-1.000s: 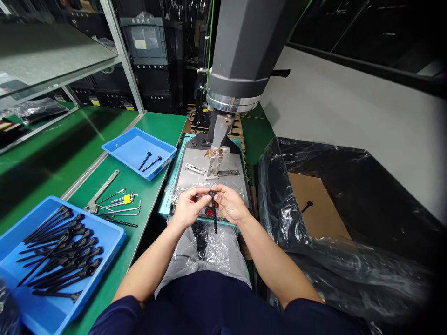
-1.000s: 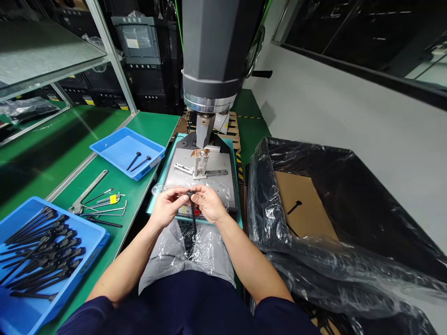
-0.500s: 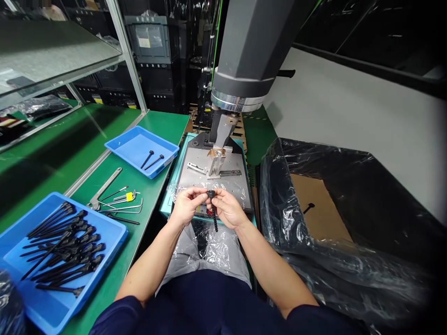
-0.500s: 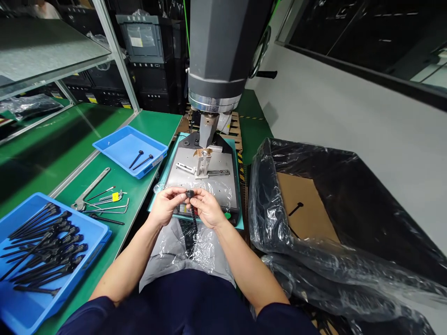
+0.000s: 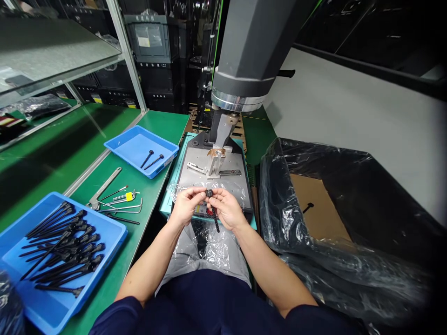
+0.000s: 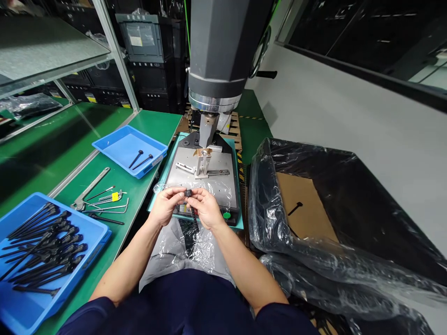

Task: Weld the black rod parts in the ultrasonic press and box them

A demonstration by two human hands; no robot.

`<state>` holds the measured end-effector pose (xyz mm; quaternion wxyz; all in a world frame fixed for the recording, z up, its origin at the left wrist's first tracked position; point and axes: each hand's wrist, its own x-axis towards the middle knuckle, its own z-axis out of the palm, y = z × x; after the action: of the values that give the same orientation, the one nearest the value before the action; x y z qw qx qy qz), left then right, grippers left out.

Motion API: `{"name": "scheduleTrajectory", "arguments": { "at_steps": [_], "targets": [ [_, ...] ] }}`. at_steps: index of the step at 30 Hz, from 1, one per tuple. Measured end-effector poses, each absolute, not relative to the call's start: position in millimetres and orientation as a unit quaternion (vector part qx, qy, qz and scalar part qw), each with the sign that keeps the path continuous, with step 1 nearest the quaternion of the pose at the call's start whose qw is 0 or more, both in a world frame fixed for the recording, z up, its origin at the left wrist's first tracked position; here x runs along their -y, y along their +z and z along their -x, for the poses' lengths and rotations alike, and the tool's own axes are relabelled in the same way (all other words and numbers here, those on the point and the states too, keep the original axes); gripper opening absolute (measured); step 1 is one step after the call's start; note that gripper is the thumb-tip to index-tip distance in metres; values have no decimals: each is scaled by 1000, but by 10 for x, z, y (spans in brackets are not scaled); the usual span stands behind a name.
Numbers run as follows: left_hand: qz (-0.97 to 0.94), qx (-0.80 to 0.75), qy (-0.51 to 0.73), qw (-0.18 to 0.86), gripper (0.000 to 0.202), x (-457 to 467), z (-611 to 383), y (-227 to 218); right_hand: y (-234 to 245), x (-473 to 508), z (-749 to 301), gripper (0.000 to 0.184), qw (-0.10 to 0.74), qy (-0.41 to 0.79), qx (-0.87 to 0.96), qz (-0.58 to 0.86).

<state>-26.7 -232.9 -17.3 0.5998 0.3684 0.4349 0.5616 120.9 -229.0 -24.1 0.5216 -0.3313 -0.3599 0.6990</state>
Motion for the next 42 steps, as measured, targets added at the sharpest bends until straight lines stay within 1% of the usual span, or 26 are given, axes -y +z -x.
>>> {"name": "scheduleTrajectory", "arguments": {
  "at_steps": [10,26,29,33,35,37,42],
  "targets": [
    [-353,-434,565,606,38,2327,243,-135,-259,2299,-1150,41,547,654,385,353],
    [-343,-416,572,618,36,2294,219,-192,-260,2306,-1113,40,569,570,440,397],
    [-329,-415,576,623,37,2281,244,-184,-283,2331,-1128,43,542,608,426,393],
    [-297,-412,579,638,38,2263,311,-156,-315,2423,-1181,40,430,712,420,362],
    [-274,-407,573,657,37,2255,339,-145,-325,2478,-1199,42,398,738,415,354],
    [-259,-402,565,672,35,2246,352,-146,-335,2521,-1200,43,399,737,411,359],
    [-259,-394,559,682,35,2227,343,-178,-366,2555,-1159,36,431,707,413,379]
  ]
}}
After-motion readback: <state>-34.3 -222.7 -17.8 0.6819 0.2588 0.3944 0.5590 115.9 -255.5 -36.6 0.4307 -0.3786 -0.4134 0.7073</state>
